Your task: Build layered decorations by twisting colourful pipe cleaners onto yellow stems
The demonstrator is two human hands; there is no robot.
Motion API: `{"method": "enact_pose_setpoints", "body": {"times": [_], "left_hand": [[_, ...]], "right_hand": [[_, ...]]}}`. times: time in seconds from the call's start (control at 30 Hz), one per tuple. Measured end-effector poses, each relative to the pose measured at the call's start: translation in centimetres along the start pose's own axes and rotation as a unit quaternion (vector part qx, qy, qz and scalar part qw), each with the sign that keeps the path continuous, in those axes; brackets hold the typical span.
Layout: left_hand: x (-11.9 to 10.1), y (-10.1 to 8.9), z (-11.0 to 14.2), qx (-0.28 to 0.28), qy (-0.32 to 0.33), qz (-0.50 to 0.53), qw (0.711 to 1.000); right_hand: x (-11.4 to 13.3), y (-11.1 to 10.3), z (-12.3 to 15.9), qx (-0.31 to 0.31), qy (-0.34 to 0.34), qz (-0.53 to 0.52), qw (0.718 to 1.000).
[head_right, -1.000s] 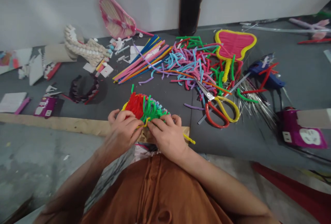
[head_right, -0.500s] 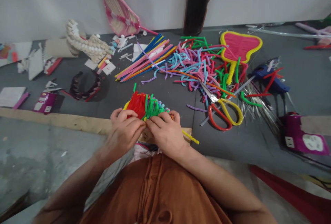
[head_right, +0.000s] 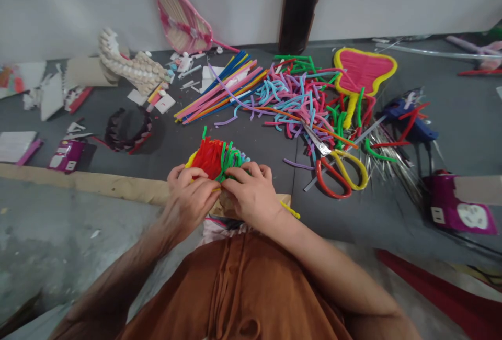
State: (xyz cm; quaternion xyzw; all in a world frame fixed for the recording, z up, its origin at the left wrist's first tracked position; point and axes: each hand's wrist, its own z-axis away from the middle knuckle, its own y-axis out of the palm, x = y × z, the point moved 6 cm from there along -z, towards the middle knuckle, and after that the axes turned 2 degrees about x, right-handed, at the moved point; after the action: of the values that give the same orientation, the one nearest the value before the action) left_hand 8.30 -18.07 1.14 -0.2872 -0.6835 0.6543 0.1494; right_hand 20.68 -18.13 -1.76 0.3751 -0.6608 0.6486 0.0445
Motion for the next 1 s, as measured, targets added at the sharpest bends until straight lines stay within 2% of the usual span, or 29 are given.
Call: {"method": "enact_pose_setpoints", "body": {"times": [0.13, 0.2, 0.3, 0.4, 0.53, 0.6, 0.67, 0.8, 0.87, 0.93, 1.0], "left_hand": [[0.3, 0.0, -0.3, 0.006, 0.014, -0.010, 1.000], [0.4, -0.1, -0.5, 0.010, 0.019, -0.015, 1.000], [0.5, -0.3, -0.8, 0.031, 0.006, -0.018, 0.999], [0.5, -0.5, -1.0, 0.049, 0.004, -0.011, 0.999], [0.8, -0.5, -1.1, 0.072, -0.005, 0.013, 0.997], [1.0, -0.5, -1.2, 0.072, -0.015, 0.030, 0.997], [1.1, -0.4, -1.2, 0.067, -0.026, 0.049, 0.996], [1.2, -0.2, -1.1, 0.082, -0.039, 0.079, 0.993], [1.2, -0.1, -1.1, 0.097, -0.037, 0.093, 0.990], [1.1, -0.1, -1.0, 0.108, -0.032, 0.105, 0.988], [1.0, -0.1, -0.9, 0.116, -0.025, 0.111, 0.987]], "right_hand": [[-0.3, -1.6, 0.8, -0.068, 0.004, -0.019, 0.998], [0.1, -2.2, 1.7, -0.089, -0.006, -0.068, 0.994], [1.0, -1.0, 3.0, -0.027, -0.008, -0.174, 0.984], [1.5, 1.5, 3.8, 0.056, 0.041, -0.221, 0.973], [1.4, 3.8, 3.9, 0.079, 0.085, -0.275, 0.954], [1.4, 4.4, 3.6, 0.069, 0.093, -0.345, 0.932], [1.5, 4.9, 3.3, 0.058, 0.108, -0.430, 0.895], [1.5, 6.2, 3.1, 0.065, 0.192, -0.583, 0.787], [1.5, 6.8, 3.1, 0.066, 0.236, -0.620, 0.745], [1.4, 6.9, 3.0, 0.061, 0.262, -0.638, 0.722], [1.4, 6.8, 3.0, 0.055, 0.273, -0.640, 0.716]]}}
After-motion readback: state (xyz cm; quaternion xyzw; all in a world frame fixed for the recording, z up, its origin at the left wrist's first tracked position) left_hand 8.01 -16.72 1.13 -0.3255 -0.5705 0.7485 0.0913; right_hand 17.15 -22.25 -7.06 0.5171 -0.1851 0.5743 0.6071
